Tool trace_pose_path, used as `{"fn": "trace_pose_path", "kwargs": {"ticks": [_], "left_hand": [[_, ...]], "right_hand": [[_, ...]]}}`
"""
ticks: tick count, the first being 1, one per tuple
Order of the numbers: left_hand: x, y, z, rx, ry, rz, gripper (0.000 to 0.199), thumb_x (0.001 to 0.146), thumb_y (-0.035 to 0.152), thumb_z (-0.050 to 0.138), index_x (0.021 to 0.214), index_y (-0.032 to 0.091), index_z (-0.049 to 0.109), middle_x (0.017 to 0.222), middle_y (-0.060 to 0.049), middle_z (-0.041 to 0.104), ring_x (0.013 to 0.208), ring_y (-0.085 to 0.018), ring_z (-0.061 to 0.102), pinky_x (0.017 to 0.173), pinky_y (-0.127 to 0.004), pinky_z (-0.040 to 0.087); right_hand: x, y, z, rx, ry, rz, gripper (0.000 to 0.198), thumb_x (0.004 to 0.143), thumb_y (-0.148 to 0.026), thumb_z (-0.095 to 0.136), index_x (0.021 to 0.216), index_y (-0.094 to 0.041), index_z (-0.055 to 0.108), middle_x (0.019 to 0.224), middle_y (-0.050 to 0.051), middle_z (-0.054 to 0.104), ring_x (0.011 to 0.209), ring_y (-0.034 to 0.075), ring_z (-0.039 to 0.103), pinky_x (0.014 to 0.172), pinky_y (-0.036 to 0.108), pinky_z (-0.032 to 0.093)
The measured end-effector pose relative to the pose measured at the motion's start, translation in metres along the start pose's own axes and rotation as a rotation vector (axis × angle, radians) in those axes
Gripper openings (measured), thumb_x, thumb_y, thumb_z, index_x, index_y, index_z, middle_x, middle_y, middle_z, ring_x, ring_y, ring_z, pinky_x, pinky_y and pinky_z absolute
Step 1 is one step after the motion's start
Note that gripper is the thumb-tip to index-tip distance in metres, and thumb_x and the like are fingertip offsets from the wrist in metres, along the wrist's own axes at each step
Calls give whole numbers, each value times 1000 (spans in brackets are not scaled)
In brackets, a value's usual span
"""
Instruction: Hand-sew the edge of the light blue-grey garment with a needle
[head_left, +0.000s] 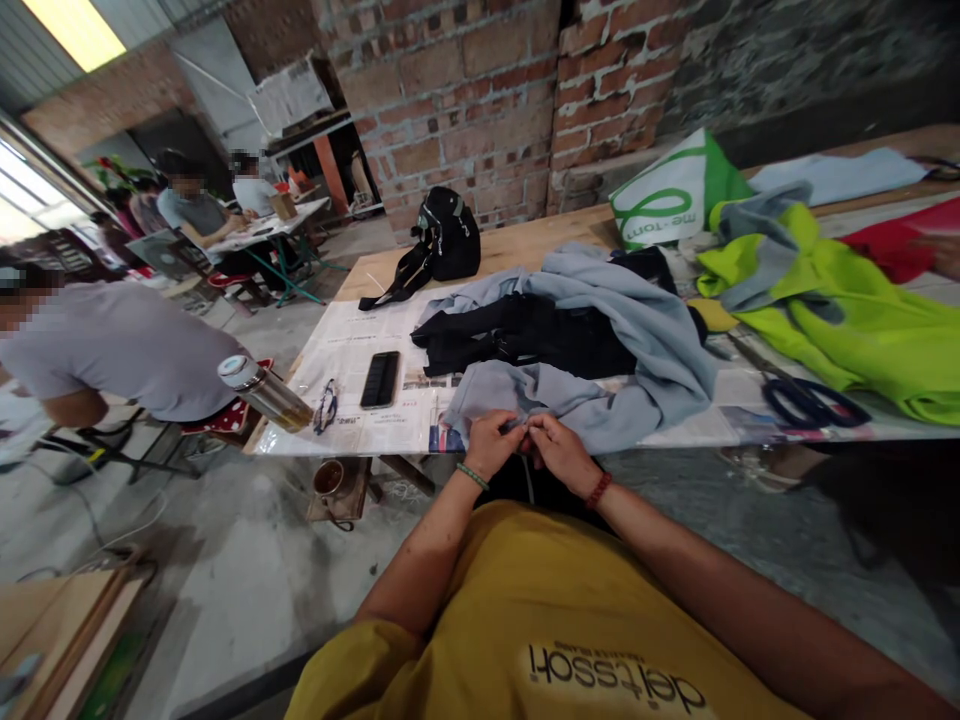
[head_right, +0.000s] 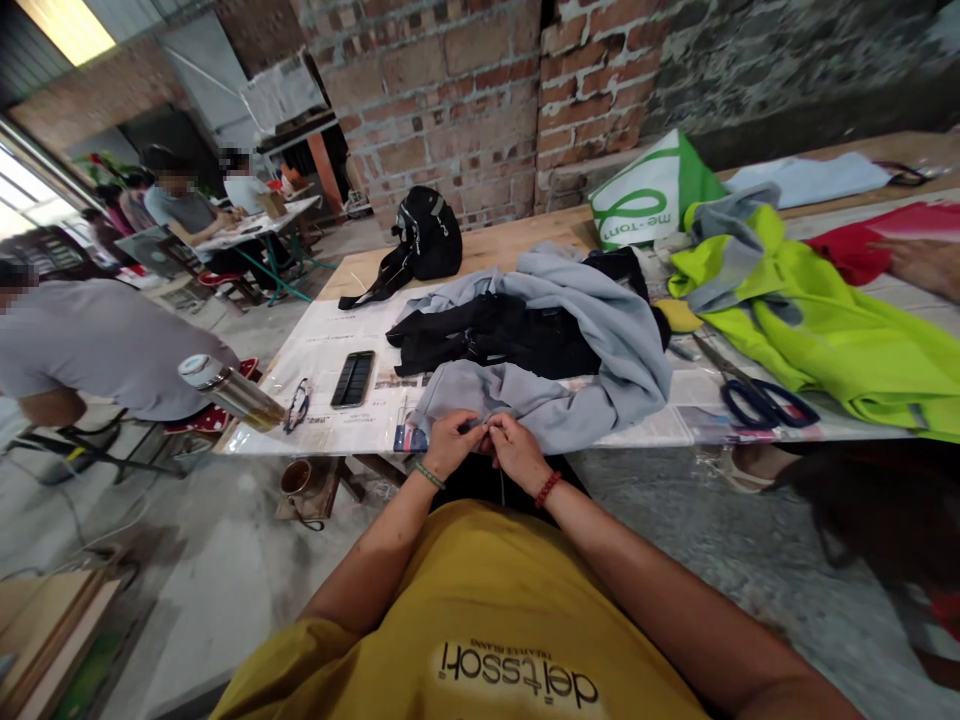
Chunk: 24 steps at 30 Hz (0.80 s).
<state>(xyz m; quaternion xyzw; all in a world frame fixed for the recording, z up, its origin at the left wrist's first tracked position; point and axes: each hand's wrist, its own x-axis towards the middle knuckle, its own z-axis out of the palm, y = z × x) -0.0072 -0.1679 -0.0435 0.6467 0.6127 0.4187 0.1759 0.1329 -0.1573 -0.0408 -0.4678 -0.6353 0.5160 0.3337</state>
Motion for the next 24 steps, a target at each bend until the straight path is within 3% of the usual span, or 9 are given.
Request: {"fn": "trace_pose_path", "kwargs": {"ticks": [7,18,21,24], "left_hand": [[0,-2,-4,-133,-20,-2,9,74,14,65,80,15,72,78,-4,72,73,-15,64,72,-27,51],[-2,-5,-2,-29,-68,98,11,73,13,67,83,17,72,80,-4,73,74,-15,66,75,-28,50],[-2,-5,1,14,-59,107,13,74,12,66,83,19,72,80,-3,74,74,-15,66,78,-30,49],[-3,-5,3,30,-37,111,14,75,11,64,81,20,72,79,-3,73,75,-15,66,79,-30,48]], "right_hand": [[-1,-4,2,-11,-11,12,22,79,-23,39,100,-19,46,70,-3,64,43,9,53,46,22,43],[1,-13,-5,-205,7,-29,24,81,-25,39,103,-18,45,44,-6,55,47,14,59,48,23,41],[-2,-13,-10,-245,-35,-65,23,81,-26,40,102,-18,47,50,-6,58,47,13,58,50,22,43],[-4,-18,-16,-278,-35,-103,20,81,-27,43,98,-19,51,72,-1,66,46,10,57,53,23,45]]}}
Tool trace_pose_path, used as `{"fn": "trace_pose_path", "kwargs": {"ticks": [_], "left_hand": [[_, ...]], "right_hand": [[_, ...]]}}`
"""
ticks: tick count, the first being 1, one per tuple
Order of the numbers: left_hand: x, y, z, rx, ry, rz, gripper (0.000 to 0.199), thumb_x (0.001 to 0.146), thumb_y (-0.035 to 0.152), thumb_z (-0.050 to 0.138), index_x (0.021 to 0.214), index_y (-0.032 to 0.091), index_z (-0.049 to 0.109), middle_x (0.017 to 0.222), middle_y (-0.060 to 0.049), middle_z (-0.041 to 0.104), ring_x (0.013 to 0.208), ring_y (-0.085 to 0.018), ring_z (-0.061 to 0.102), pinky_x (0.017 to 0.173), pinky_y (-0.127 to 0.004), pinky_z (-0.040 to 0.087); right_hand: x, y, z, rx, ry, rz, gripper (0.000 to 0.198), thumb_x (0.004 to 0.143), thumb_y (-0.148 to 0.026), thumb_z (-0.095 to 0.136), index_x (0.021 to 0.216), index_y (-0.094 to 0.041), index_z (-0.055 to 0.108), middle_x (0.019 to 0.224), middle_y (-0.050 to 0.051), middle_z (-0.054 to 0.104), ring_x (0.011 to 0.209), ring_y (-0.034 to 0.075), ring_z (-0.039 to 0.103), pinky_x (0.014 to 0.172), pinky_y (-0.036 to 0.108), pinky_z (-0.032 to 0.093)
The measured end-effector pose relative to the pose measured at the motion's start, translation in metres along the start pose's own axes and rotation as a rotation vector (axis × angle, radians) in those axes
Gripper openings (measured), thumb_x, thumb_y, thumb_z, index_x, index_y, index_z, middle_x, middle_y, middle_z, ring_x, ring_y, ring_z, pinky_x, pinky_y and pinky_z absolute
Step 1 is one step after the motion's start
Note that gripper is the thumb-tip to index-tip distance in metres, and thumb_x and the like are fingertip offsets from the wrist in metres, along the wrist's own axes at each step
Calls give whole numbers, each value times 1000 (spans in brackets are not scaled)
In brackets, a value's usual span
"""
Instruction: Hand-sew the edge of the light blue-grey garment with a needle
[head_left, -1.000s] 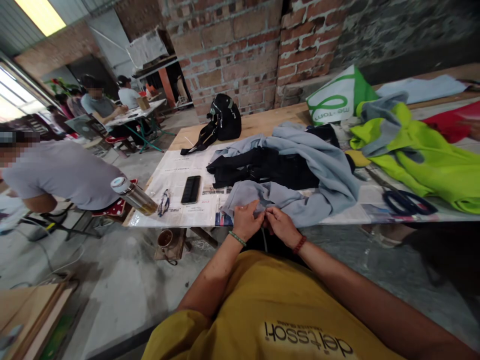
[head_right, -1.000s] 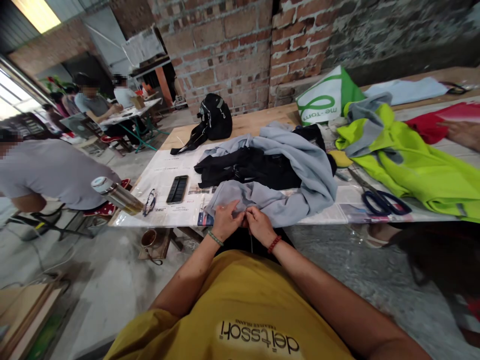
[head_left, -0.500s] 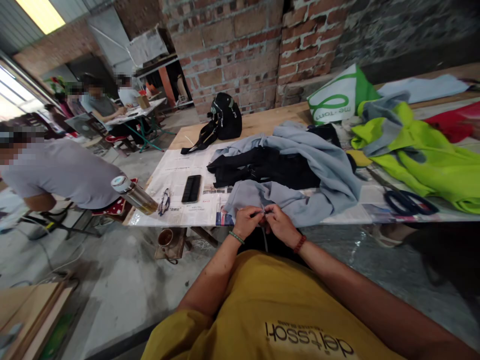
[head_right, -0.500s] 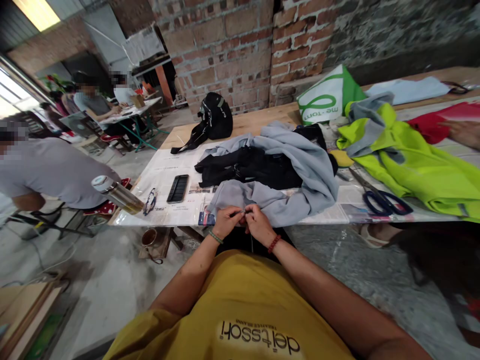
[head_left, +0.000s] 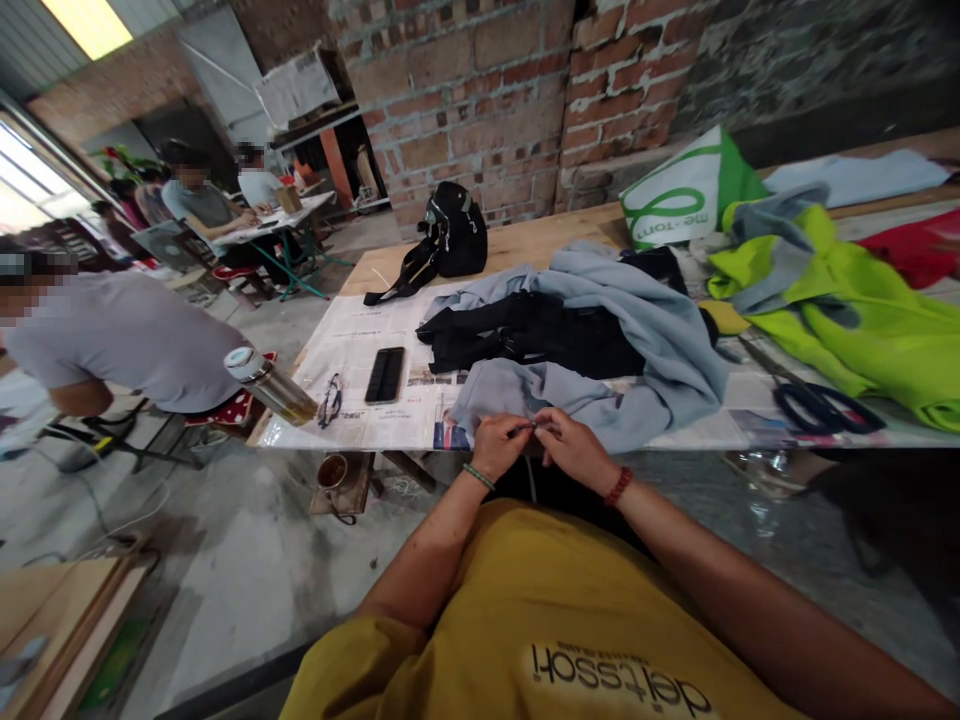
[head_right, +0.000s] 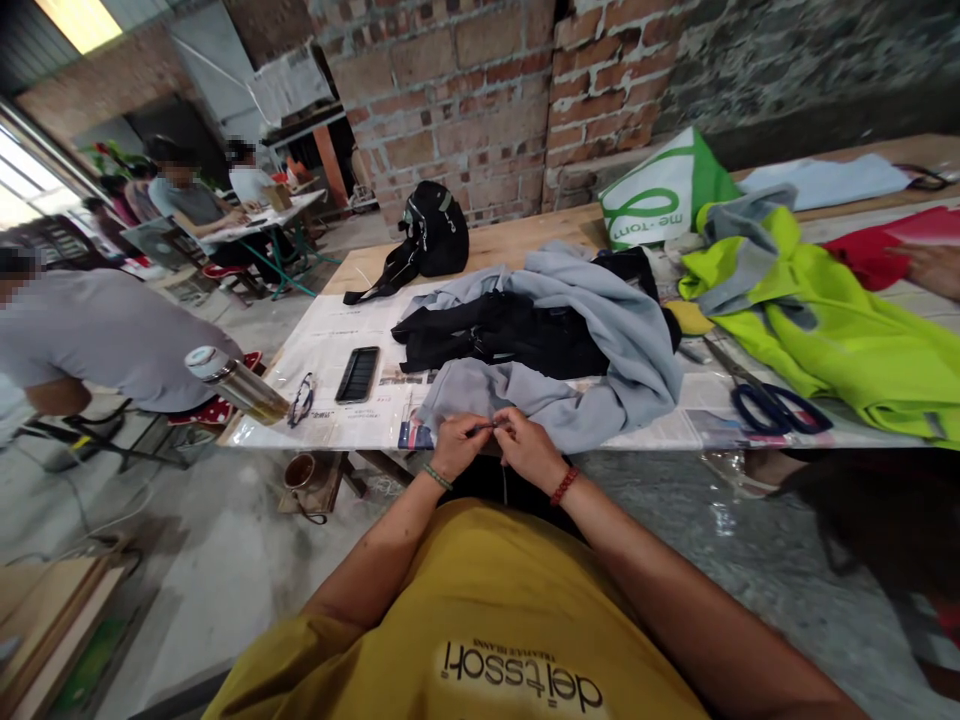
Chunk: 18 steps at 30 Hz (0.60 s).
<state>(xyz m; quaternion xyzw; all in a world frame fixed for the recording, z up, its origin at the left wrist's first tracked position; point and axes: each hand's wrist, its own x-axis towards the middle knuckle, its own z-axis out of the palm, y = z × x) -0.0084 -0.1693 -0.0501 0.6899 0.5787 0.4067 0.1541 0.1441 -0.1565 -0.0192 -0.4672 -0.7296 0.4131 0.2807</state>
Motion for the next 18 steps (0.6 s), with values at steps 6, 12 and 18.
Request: {"fn": "trace_pose_path", "kwargs": {"ticks": [6,12,18], "left_hand": [[-4,0,1,2,77,3,15,76,10,61,82,19,72,80,-4,73,76,-16,65,78,-32,48],[-7,-3,3,7,109,10,19,78,10,57,87,19,71,83,-4,72,77,-15,64,79,-32,48],[-6,-4,6,25,106,10,20,77,8,58,88,20,71,84,-4,72,78,-16,64,78,-32,48]], "right_hand": [[15,-10,-13,-44,271,-94,30,82,-27,46,109,-17,53,105,10,66,56,11,61,64,26,48],[37,-8,-4,-41,62,-14,27,81,-28,47,99,-15,63,86,6,69,55,11,58,58,24,46],[27,0,0,77,-39,-33,33,85,-37,39,84,-18,66,56,0,61,52,13,56,52,23,43]]}}
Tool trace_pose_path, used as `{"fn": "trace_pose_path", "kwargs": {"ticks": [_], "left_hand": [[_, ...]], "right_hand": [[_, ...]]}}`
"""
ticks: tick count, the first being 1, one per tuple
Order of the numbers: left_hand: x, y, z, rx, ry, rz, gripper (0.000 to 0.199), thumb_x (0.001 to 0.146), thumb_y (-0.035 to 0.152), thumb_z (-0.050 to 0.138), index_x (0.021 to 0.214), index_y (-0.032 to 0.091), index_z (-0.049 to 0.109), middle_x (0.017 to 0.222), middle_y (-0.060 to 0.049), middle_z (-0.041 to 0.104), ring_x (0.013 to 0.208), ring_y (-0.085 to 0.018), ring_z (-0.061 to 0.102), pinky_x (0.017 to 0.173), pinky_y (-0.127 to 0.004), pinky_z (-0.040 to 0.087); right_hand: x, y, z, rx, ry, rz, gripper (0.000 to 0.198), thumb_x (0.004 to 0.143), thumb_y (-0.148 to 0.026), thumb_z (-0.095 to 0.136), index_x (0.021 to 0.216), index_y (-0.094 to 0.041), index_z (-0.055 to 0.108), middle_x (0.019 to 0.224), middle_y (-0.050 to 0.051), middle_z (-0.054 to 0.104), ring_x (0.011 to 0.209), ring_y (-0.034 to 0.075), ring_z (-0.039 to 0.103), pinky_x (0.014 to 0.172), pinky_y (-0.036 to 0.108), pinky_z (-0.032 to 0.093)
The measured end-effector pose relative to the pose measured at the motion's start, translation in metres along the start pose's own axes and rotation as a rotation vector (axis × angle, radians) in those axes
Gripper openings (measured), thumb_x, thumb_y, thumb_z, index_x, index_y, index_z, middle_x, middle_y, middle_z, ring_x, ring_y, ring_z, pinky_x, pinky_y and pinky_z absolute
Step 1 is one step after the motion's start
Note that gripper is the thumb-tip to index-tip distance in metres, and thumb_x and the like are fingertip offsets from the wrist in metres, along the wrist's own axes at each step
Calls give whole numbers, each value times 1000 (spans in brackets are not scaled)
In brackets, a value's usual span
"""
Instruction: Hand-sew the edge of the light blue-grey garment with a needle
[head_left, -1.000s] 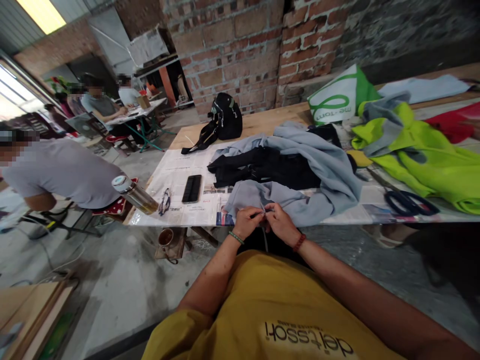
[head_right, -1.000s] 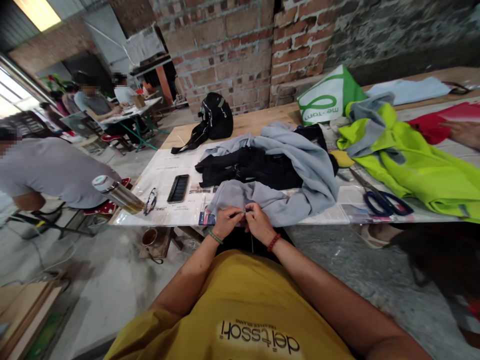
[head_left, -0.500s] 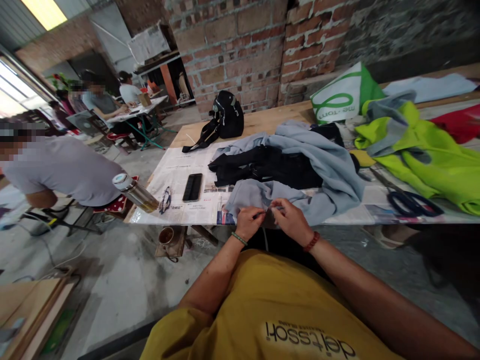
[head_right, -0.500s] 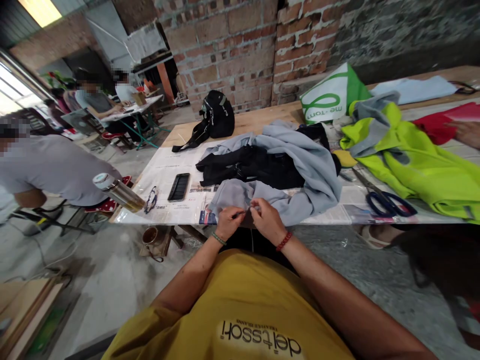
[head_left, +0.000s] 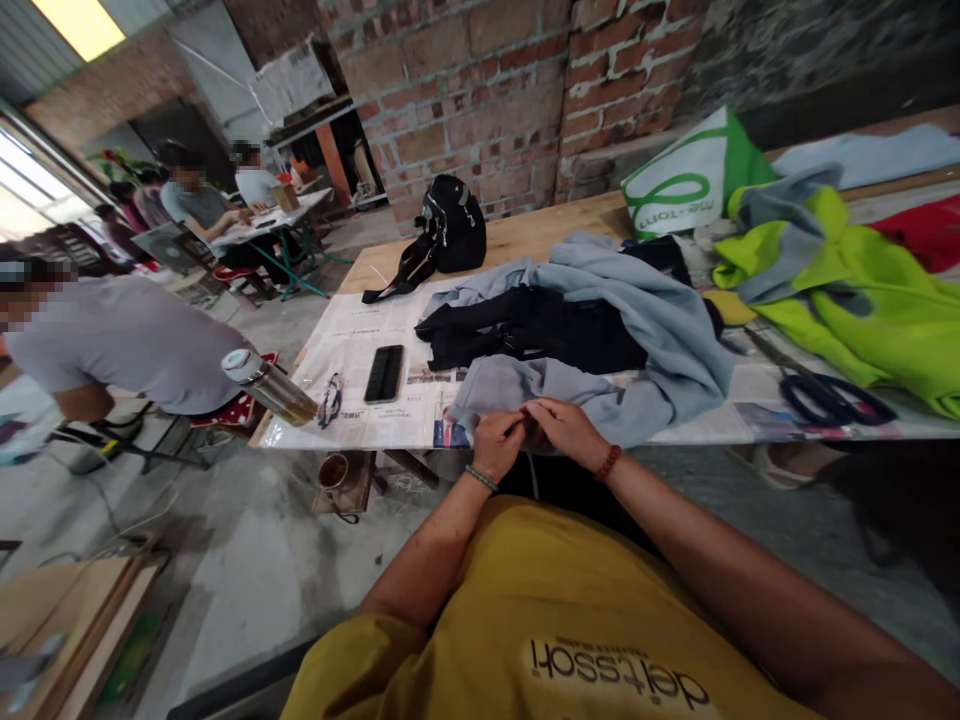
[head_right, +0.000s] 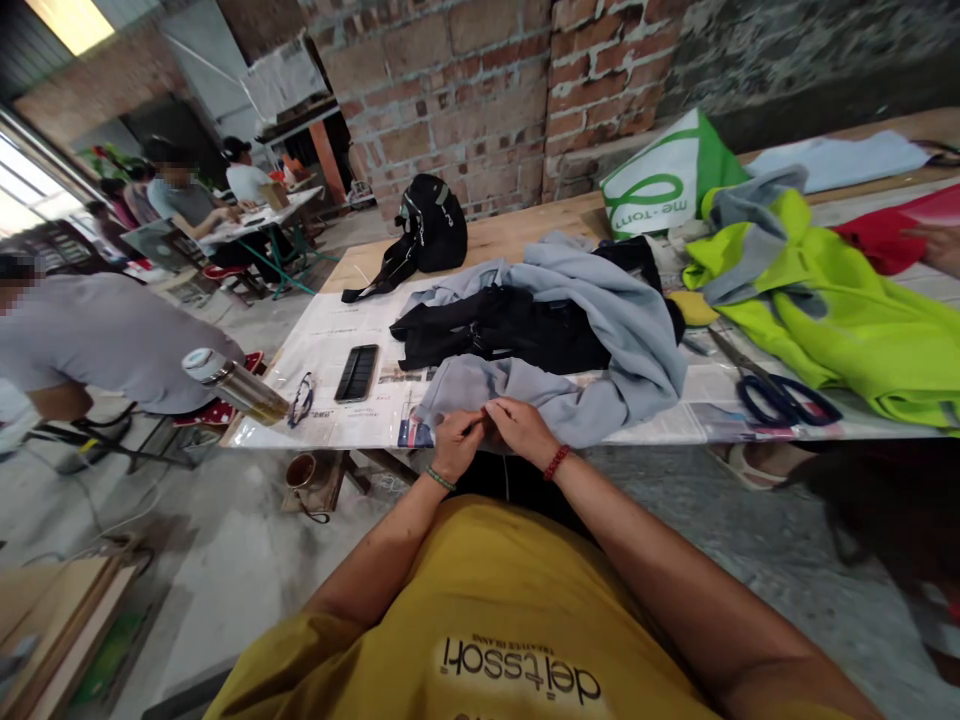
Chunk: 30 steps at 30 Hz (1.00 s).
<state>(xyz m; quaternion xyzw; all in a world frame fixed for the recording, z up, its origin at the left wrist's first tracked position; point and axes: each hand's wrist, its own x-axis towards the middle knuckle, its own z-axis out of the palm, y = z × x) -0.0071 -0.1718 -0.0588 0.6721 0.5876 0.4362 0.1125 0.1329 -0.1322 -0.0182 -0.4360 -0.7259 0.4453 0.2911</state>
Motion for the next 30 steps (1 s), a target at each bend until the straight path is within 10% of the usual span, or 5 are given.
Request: {"fn": "trace_pose_path", "kwargs": {"ticks": [30], "left_hand": [[0,2,-2,40,-40,19,13,79,12,60,84,19,70,82,-2,73,77,-14,65,76,-28,49]], "right_hand": [[-4,0,5,105,199,-13,12,77,-33,50,78,-22,55,46,-6,52,44,13,51,47,24,40]]}}
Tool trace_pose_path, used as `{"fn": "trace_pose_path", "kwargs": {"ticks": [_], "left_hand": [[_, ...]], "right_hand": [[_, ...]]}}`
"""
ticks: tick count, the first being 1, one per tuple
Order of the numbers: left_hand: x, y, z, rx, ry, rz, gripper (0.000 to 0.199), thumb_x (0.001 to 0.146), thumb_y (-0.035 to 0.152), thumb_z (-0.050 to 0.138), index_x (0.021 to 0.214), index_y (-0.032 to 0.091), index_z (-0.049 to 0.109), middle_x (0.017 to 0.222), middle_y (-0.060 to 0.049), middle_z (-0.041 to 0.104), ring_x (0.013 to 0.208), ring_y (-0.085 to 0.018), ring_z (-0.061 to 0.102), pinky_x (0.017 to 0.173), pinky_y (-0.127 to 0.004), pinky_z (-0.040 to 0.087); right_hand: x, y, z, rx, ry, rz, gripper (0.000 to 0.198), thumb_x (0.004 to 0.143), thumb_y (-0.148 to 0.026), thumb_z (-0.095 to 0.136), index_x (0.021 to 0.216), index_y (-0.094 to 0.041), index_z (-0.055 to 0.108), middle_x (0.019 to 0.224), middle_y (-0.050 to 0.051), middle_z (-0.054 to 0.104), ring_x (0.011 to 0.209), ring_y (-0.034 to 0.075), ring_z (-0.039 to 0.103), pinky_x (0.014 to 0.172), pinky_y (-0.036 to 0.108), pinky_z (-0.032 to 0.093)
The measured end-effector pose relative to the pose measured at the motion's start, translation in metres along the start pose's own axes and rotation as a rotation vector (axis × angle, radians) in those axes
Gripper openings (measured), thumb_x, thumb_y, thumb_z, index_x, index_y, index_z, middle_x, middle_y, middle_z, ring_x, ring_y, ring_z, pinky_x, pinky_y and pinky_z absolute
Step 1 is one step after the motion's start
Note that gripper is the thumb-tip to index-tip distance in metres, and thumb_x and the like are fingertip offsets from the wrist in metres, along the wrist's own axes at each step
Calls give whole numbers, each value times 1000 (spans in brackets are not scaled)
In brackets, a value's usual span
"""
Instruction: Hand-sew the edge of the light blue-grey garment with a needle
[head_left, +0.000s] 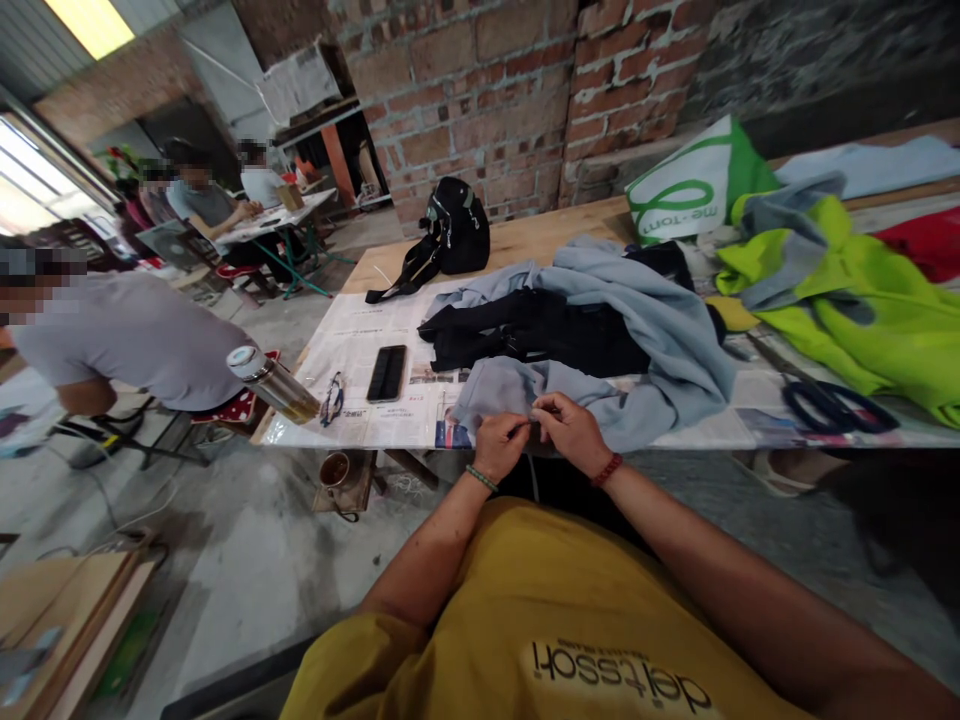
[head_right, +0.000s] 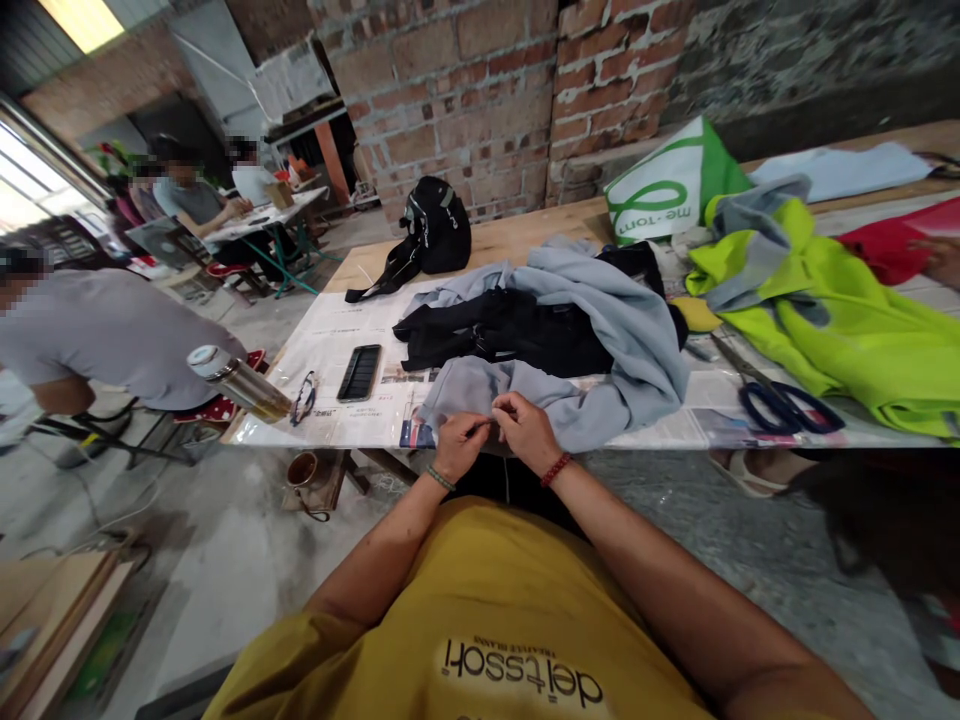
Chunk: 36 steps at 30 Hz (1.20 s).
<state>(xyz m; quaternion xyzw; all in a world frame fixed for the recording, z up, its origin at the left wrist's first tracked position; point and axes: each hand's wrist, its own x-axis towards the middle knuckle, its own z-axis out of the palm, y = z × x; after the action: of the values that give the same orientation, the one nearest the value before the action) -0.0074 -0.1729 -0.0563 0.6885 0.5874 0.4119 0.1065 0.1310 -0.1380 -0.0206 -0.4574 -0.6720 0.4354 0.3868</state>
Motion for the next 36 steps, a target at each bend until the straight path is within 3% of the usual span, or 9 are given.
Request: {"fn": "trace_pose_path", "kwargs": {"ticks": [6,13,17,24,28,31,36], "left_hand": [[1,0,0,7,-28,4,12,79,12,61,85,18,70,81,-2,73,76,-15,65,77,-29,48],[0,-1,0,-41,-6,41,9,79,14,63,80,18,70,78,-3,72,75,-15,66,77,-29,48],[0,-1,1,-26,-3,16,10,79,14,62,82,18,70,79,-3,72,75,-15,65,77,-29,48],[-1,-1,-1,-4,-29,29,10,78,13,62,82,19,70,78,-2,72,75,-15,65,75,-29,48],[0,0,-2,-6,-35,21,11,79,14,61,83,19,70,80,-2,72,77,-15,66,77,-30,48],[-1,0,-1,-20,-30,24,10,79,15,61,83,19,70,81,-3,73,78,-16,66,78,-30,49],[-1,-2,0,-10,-26,19,10,79,15,62,82,19,70,82,-3,73,78,-15,66,79,-30,49]], "right_hand": [[1,-3,0,-16,-6,-18,8,77,-29,49,73,-22,49,42,-7,48,39,12,47,46,24,39],[25,-15,-19,352,147,88,14,73,-31,56,74,-21,45,59,-5,58,37,7,48,35,20,32],[25,-22,-27,567,20,179,24,73,-36,60,84,-23,44,68,-4,63,44,11,58,32,18,32],[14,-19,-19,868,-160,304,34,68,-24,71,95,-22,51,66,-4,64,59,13,65,45,20,51],[18,-18,-27,782,-108,262,25,67,-25,73,86,-21,58,71,-1,67,66,14,67,56,25,56],[24,-15,-40,616,30,112,17,71,-31,70,80,-21,60,72,0,67,71,15,67,63,28,57],[34,-9,-73,169,286,-131,14,82,-34,56,88,-23,62,87,2,69,81,17,66,78,36,55]]}}
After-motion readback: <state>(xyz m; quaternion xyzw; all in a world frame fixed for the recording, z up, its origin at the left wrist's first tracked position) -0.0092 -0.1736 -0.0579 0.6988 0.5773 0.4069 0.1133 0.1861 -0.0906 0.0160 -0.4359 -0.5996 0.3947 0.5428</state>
